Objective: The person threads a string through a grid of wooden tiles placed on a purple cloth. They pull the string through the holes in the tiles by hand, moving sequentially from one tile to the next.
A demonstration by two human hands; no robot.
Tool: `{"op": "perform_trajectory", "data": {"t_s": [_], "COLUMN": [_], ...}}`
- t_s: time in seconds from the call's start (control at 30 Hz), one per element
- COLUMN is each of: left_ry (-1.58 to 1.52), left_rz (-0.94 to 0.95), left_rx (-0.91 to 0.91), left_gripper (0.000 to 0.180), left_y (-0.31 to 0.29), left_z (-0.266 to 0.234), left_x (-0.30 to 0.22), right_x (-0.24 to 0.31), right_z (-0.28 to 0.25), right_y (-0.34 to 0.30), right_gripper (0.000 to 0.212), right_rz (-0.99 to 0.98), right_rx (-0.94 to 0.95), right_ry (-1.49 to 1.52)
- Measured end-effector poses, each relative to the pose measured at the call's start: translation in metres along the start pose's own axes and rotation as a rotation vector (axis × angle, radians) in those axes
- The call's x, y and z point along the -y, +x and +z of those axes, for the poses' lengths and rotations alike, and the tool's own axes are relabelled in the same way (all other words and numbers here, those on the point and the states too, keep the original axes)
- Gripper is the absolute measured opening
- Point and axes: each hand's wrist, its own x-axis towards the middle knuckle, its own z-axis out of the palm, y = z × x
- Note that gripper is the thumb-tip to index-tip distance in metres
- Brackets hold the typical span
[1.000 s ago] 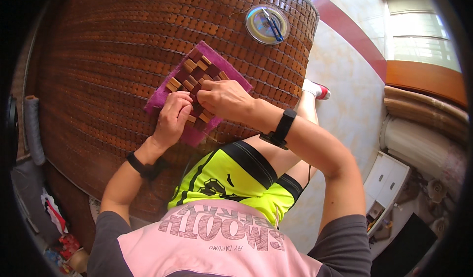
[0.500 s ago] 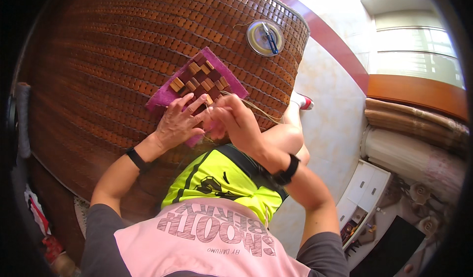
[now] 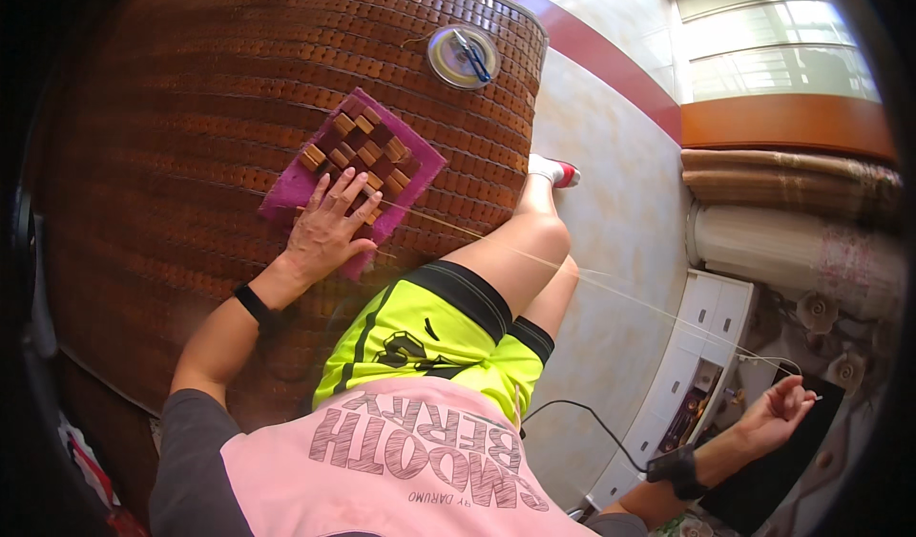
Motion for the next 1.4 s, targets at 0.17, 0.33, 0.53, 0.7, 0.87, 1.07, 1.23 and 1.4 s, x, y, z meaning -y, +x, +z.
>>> {"op": "perform_trajectory", "data": {"t_s": [0.17,0.33,0.53,0.7,0.87,1.07,1.23,1.4], "left_ry": [0.089,0.039,0.032,-0.023,-0.875,-1.753,-1.789,-1.703], "left_rz": [0.020,0.004,0.056,0.044,-0.969,-1.387,-1.422,-1.547], "left_rx": [-0.027,0.002,-0.006,-0.127,-0.008,-0.354,-0.385,-0.531], "left_gripper": [0.080,0.077,0.069,0.044,0.021,0.043,0.041,0.041], "left_y": [-0.002,-0.003,-0.009,-0.037,-0.049,-0.045,-0.035,-0.032], "left_z": [0.005,0.008,-0.011,-0.038,-0.055,-0.071,-0.061,-0.053], "left_x": [0.005,0.007,0.006,-0.006,-0.038,-0.045,-0.043,-0.052], "right_x": [0.053,0.012,-0.198,-0.342,-0.419,-0.468,-0.480,-0.484], "right_z": [-0.094,-0.131,-0.022,0.133,0.218,0.229,0.220,0.217], "right_y": [0.041,0.057,0.017,-0.084,-0.150,-0.181,-0.193,-0.195], "right_gripper": [0.019,0.026,0.046,0.020,0.012,0.005,0.006,0.008], "right_rz": [-0.131,-0.077,0.053,0.305,-0.137,0.173,0.077,0.044], "right_rx": [-0.243,-0.277,-0.026,1.061,1.684,1.761,1.747,1.756], "right_ry": [-0.267,-0.371,-0.590,-0.701,-0.568,-0.338,-0.354,-0.399]}}
